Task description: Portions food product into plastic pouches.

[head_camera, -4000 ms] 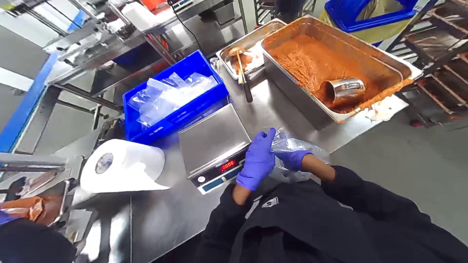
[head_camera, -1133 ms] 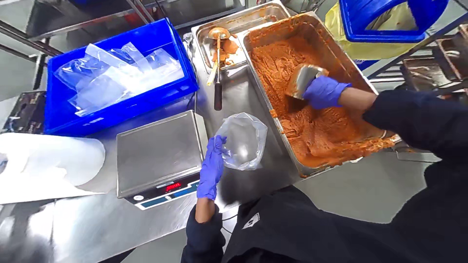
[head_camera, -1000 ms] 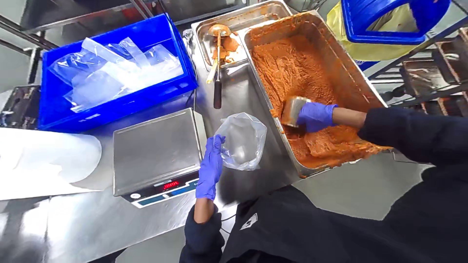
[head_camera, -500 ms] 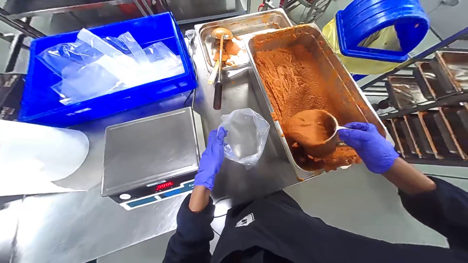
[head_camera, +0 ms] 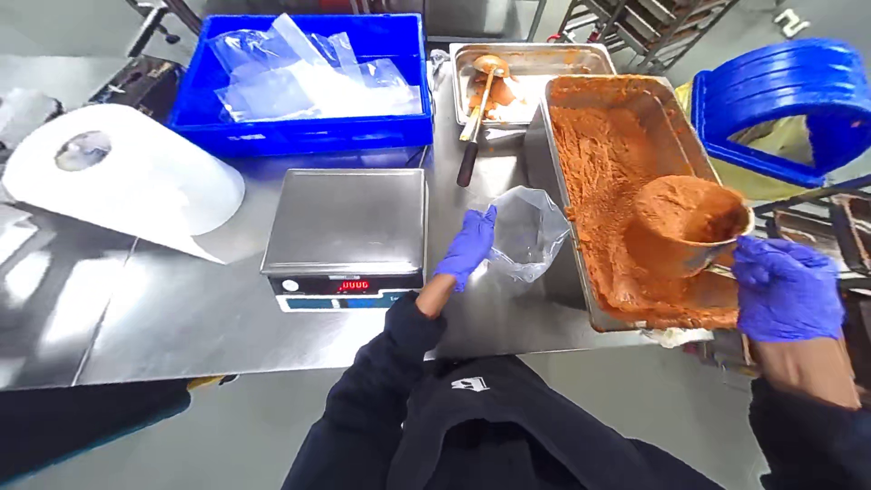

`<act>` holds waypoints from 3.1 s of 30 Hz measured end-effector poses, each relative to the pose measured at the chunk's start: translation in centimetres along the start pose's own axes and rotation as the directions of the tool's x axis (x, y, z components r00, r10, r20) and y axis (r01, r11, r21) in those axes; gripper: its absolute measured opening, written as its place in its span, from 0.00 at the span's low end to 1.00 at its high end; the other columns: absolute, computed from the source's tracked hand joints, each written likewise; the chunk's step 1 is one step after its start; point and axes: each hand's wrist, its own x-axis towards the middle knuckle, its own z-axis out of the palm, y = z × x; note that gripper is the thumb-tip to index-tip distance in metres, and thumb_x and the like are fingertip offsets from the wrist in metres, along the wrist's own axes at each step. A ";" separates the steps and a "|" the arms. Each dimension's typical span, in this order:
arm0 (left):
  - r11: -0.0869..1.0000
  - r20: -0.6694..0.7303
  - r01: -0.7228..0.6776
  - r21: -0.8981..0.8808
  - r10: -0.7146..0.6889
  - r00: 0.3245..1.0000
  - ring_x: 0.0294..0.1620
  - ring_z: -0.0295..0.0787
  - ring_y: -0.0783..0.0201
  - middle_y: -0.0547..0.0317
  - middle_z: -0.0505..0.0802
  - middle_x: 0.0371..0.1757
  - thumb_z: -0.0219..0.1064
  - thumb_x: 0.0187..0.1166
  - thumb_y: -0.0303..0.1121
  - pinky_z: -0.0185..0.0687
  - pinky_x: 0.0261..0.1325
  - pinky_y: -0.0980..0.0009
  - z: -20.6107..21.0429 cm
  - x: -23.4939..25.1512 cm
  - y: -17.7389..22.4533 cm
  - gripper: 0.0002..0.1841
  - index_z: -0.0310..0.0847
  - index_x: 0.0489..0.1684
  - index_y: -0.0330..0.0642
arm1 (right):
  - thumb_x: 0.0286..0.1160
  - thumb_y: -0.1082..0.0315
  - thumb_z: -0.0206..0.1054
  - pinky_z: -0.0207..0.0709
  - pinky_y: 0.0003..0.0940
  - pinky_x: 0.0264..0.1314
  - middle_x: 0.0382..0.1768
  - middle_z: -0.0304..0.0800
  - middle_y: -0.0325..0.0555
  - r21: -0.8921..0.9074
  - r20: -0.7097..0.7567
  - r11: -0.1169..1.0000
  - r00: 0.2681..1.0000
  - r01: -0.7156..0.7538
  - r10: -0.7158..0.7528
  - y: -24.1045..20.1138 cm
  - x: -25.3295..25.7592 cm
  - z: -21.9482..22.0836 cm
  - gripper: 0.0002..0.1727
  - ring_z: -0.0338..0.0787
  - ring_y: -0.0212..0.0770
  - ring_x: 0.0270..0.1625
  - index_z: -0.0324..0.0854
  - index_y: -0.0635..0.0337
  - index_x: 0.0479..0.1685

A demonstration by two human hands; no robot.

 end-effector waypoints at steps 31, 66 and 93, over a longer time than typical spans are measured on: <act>0.997 0.055 0.001 -0.073 0.003 0.998 0.59 0.89 0.46 0.30 0.81 0.70 0.31 0.96 0.51 0.84 0.62 0.50 -0.6 1.3 -2.3 0.33 0.58 0.83 0.30 | 0.79 0.56 0.59 0.63 0.45 0.17 0.09 0.75 0.50 -0.232 0.915 0.045 0.234 0.972 -0.329 -10.6 -1.2 15.5 0.24 0.78 0.50 0.15 0.80 0.63 0.15; 0.993 0.156 -0.099 0.057 0.089 0.984 0.67 0.83 0.44 0.30 0.72 0.79 0.48 0.94 0.31 0.82 0.67 0.52 -1.3 3.3 -2.5 0.24 0.57 0.86 0.31 | 0.77 0.72 0.52 0.67 0.47 0.20 0.07 0.66 0.50 0.020 0.966 -0.266 -0.087 0.964 -0.244 -4.9 -2.0 15.2 0.17 0.76 0.54 0.13 0.71 0.64 0.15; 0.821 -0.028 -0.276 0.501 0.334 0.942 0.75 0.76 0.34 0.35 0.82 0.72 0.76 0.72 0.43 0.76 0.68 0.35 -2.8 4.8 -0.3 0.33 0.75 0.78 0.42 | 0.66 0.58 0.74 0.73 0.27 0.43 0.31 0.86 0.46 -0.552 0.594 0.563 0.764 0.615 -0.252 -7.3 -0.1 11.6 0.18 0.80 0.28 0.37 0.88 0.69 0.30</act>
